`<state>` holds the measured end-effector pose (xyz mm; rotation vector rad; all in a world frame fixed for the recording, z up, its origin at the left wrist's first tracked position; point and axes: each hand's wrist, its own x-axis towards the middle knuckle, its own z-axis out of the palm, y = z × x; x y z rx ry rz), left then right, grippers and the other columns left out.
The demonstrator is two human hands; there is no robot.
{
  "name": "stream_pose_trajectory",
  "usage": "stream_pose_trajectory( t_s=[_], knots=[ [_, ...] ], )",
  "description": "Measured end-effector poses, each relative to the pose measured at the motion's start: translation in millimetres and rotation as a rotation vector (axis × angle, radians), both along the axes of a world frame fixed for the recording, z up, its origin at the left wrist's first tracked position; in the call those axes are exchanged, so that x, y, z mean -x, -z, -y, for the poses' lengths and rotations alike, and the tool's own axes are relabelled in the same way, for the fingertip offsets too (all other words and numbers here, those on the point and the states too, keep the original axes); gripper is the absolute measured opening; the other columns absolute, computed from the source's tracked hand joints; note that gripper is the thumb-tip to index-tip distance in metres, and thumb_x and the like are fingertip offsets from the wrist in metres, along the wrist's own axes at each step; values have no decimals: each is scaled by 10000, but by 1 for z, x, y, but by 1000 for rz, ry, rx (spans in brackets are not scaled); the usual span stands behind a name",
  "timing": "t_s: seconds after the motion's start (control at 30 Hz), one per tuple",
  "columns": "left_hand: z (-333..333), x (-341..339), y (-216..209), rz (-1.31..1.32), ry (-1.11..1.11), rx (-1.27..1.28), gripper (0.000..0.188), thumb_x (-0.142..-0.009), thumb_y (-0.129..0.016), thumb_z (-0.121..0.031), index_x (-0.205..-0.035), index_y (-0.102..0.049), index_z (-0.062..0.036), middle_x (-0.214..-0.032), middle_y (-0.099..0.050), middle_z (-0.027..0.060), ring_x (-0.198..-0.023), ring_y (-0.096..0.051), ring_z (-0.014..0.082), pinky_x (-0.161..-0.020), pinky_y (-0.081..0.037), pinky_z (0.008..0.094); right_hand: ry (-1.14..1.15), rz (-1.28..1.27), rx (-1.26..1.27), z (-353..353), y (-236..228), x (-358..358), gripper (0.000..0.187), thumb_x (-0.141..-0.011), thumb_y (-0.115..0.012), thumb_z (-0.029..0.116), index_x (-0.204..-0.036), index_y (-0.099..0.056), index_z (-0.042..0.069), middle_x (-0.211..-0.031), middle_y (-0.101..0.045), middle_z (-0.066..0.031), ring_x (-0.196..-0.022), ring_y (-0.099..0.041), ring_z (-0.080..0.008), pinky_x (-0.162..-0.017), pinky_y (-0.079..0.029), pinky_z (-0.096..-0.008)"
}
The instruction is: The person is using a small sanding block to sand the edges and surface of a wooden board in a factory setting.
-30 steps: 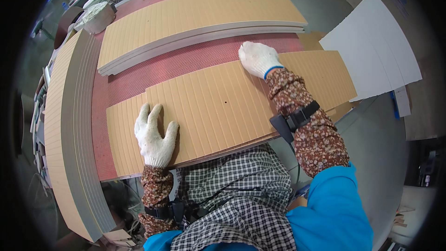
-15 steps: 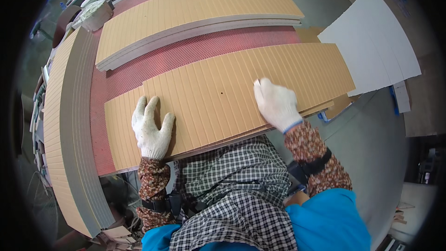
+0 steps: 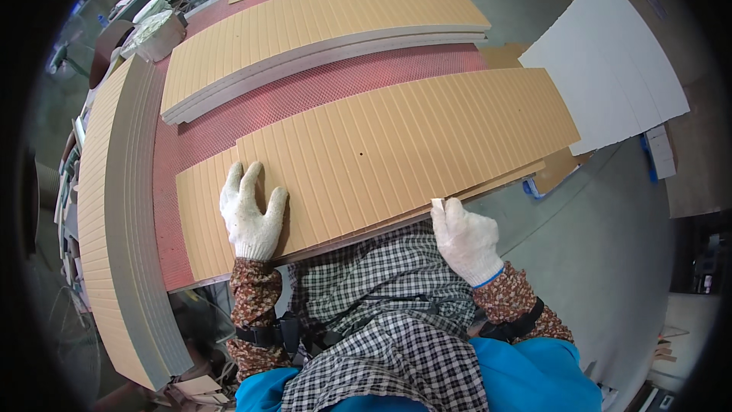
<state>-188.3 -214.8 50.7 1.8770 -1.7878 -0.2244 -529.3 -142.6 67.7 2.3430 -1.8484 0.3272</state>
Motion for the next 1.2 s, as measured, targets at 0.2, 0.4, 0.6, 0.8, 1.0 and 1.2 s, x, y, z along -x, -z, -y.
stream_pose_trajectory(
  t_s=[0.2, 0.4, 0.6, 0.8, 1.0, 1.2],
  knots=[
    [1, 2, -3, 3, -13, -18, 607, -885, -781, -294, -1426, -629, -64, -1557, -478, 271, -1451, -428, 444, -1219, -331, 552, -17, 66, -31, 2, -5, -9, 164, -1033, -644, 154, -918, -586, 50, -533, -538, -63, -442, -607, -245, -393, -448, -378],
    [2, 2, -1, -2, 5, 14, 601, -881, -783, -288, -1416, -636, -59, -1555, -480, 273, -1444, -433, 448, -1214, -336, 552, 22, 37, -176, 36, -21, -16, 224, -1066, -583, 233, -930, -598, 55, -569, -614, -113, -488, -652, -300, -439, -491, -423],
    [2, 2, -4, -1, 1, 16, 603, -864, -794, -278, -1403, -643, -53, -1548, -482, 281, -1420, -451, 455, -1203, -344, 556, 101, 72, -301, 150, -21, -30, 367, -1086, -474, 329, -976, -654, 30, -754, -722, -234, -718, -736, -415, -678, -575, -555],
    [1, 1, -2, 0, -7, 28, 605, -858, -797, -269, -1402, -644, -54, -1543, -486, 287, -1420, -446, 465, -1202, -344, 558, 55, 45, -274, 240, -12, -40, 392, -1064, -463, 344, -1074, -699, 31, -967, -756, -256, -957, -739, -451, -873, -562, -598],
    [1, 1, -5, -11, 0, 36, 611, -855, -796, -266, -1404, -641, -48, -1543, -485, 291, -1424, -445, 464, -1207, -337, 556, 19, 0, -320, 270, -16, -44, 449, -1074, -425, 363, -1135, -702, 14, -1063, -750, -263, -1031, -724, -453, -939, -559, -581],
    [1, 2, -2, -37, 15, 64, 609, -857, -792, -262, -1404, -641, -42, -1530, -499, 295, -1422, -450, 466, -1206, -337, 558, 119, 44, -327, 216, -22, -40, 455, -1095, -399, 363, -1087, -688, 10, -957, -752, -278, -942, -738, -460, -871, -559, -594]
  ],
)
